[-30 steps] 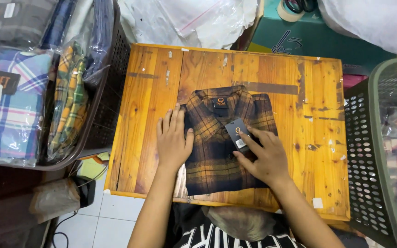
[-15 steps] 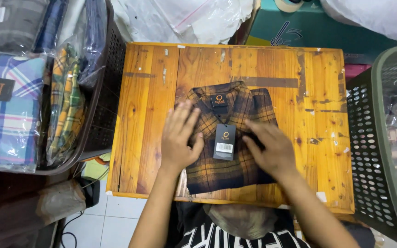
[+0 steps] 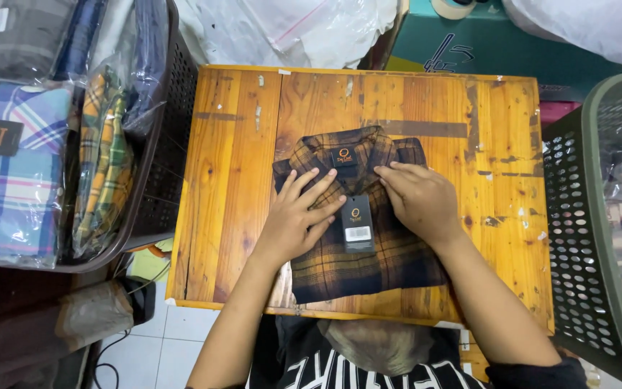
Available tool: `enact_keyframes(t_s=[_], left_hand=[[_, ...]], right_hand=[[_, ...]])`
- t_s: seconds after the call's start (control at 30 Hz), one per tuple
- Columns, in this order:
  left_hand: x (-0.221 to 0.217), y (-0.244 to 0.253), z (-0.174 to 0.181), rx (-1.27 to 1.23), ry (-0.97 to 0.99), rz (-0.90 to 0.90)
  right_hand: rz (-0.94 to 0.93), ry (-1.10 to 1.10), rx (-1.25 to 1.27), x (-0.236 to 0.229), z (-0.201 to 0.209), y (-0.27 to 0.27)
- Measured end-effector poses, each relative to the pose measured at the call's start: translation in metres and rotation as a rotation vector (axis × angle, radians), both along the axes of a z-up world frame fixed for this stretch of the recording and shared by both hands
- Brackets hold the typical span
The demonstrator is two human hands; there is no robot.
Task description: The person folds a plaid shirt on a wooden table, smooths the fabric, and places the folded shirt into a clear plastic bag.
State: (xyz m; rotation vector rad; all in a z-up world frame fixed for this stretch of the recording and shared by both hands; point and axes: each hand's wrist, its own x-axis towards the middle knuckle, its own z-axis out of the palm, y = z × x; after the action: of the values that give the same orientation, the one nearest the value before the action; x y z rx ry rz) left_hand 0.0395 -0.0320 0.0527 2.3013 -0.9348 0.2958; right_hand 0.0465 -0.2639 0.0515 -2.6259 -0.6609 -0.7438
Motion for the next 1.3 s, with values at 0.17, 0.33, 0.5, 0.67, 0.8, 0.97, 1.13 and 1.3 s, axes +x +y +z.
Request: enact_keyframes(t_s=[0.17, 0.33, 0.5, 0.67, 0.8, 0.97, 1.13, 1.3], left_hand=[[-0.001, 0.0, 0.002, 0.01, -0.093, -0.031], [-0.002, -0.007, -0.004, 0.07, -0.278, -0.009], [-0.005, -0.016, 0.001, 0.045, -0.328, 0.0], [-0.008, -0.017, -0.007, 0.036, -0.297, -0.013], [-0.017, -0.015, -0.001, -0.065, -0.207, 0.075], [-0.04, -0.014, 0.016, -0.181, 0.05, 0.068], [-0.067, -0.006, 0.007, -0.07, 0.159, 0.207], [-0.082, -0.004, -0.027, 0.186, 0.05, 0.44]], right_hand=[[-0.014, 0.003, 0.055, -0.003, 0.007, 0.01], [0.097, 0.02, 0.027, -0.013, 0.027, 0.016], [0.121, -0.048, -0.015, -0.011, 0.021, 0.011], [0.136, -0.014, 0.011, -0.022, 0.009, 0.008], [0.19, 0.005, 0.053, -0.038, 0.022, 0.019], [0.147, 0.04, 0.077, -0.059, 0.011, 0.006], [0.087, 0.122, 0.028, -0.076, -0.002, -0.001], [-0.142, 0.188, 0.041, -0.084, -0.013, -0.004]])
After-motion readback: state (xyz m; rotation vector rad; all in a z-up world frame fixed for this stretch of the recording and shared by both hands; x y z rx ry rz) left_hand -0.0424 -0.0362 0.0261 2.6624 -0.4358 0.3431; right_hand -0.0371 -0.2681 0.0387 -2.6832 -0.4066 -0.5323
